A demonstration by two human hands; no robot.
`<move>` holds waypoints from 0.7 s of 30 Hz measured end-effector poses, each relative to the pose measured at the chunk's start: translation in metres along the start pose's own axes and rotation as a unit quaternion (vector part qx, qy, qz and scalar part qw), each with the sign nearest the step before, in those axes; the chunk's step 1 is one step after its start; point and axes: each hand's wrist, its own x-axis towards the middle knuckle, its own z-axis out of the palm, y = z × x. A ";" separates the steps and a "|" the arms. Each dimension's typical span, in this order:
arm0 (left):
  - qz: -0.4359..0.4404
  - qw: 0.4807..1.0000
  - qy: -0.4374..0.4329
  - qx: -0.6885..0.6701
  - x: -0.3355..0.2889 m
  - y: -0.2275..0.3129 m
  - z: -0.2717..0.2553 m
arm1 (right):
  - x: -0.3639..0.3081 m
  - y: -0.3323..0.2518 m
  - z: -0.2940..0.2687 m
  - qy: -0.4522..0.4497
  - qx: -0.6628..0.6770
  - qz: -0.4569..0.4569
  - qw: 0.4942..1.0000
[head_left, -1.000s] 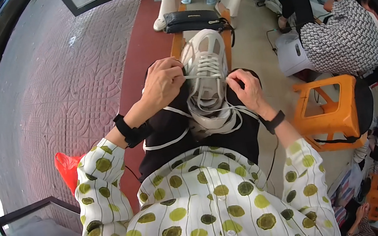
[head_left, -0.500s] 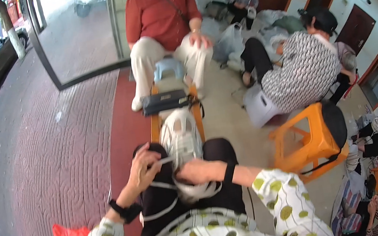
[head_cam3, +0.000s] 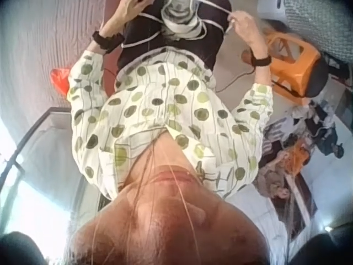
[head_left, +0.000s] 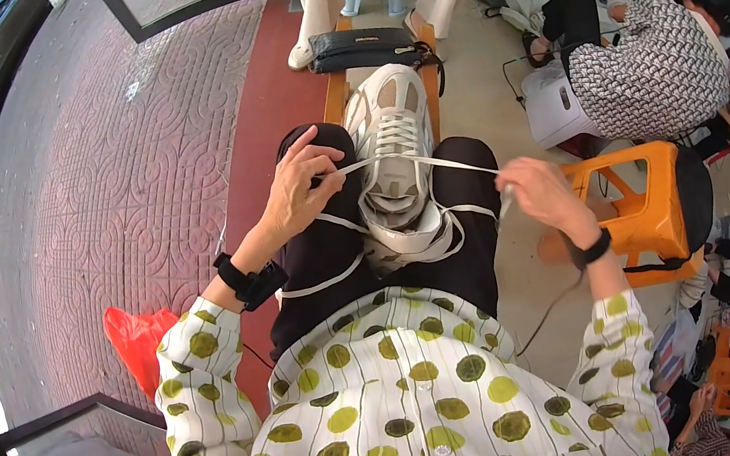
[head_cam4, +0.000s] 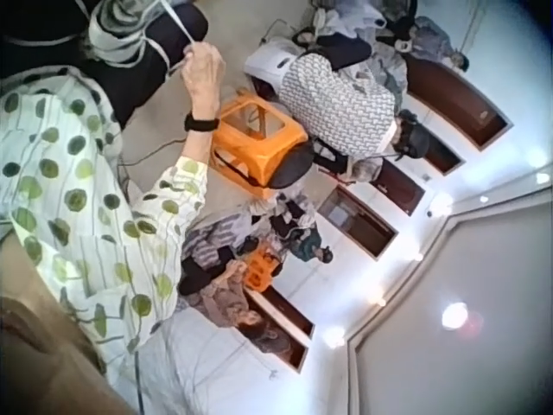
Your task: The recorder is lacing and unlacing a shoe while sitting in a workshop area.
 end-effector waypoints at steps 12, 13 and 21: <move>-0.003 0.967 -0.131 0.217 0.049 0.009 0.027 | -0.025 -0.156 -0.119 0.085 0.646 -0.558 0.514; 0.008 0.972 -0.095 0.214 0.048 0.004 0.029 | -0.008 -0.167 -0.138 0.070 0.594 -0.612 0.517; 0.017 0.977 -0.042 0.210 0.043 0.000 0.032 | -0.006 -0.205 -0.153 0.217 0.573 -0.607 0.505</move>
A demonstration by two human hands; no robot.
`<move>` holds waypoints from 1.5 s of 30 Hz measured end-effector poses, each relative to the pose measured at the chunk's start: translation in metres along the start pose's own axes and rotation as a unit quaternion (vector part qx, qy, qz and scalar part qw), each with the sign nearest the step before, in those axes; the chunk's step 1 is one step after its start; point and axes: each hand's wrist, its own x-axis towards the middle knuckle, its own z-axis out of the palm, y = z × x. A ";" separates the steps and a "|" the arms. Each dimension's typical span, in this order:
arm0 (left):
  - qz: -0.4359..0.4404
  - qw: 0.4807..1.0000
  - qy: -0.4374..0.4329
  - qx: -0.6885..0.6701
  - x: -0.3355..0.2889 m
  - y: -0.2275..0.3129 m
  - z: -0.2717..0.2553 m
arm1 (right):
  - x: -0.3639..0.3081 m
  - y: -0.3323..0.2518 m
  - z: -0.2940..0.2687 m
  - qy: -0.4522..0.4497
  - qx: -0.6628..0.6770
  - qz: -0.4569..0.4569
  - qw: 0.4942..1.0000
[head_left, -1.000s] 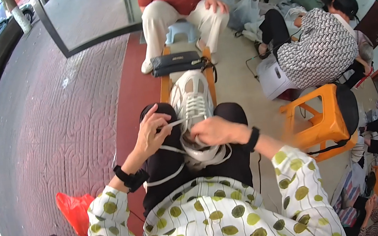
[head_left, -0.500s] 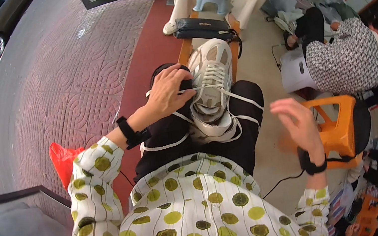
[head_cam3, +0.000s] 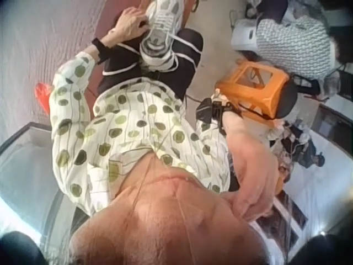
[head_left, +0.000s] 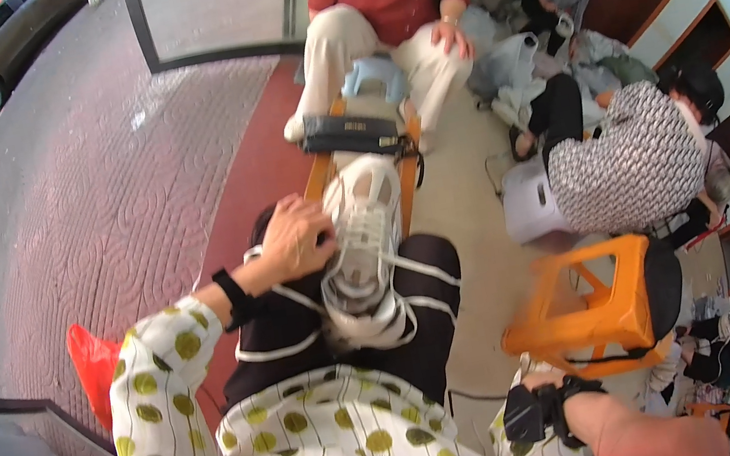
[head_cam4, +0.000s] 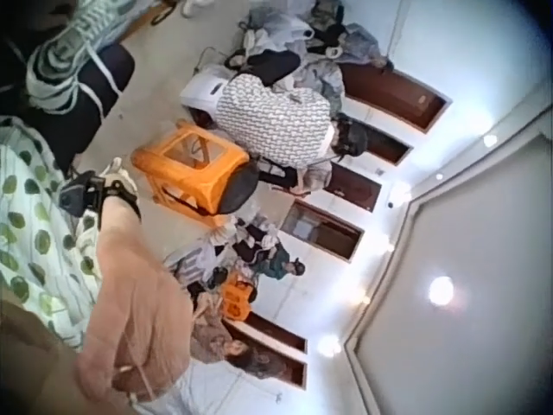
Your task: The recorder is lacing and unlacing a shoe while sitting in a workshop area.
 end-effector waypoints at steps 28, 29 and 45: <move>0.016 0.996 0.091 -0.008 -0.006 -0.009 0.013 | -0.022 0.075 -0.011 -0.103 0.337 0.054 0.934; 0.023 0.995 0.102 -0.003 -0.005 -0.007 0.011 | -0.026 0.082 -0.005 -0.105 0.371 0.057 0.921; 0.009 0.998 0.056 -0.014 -0.007 -0.008 0.002 | -0.053 0.089 -0.030 -0.144 0.282 0.240 0.918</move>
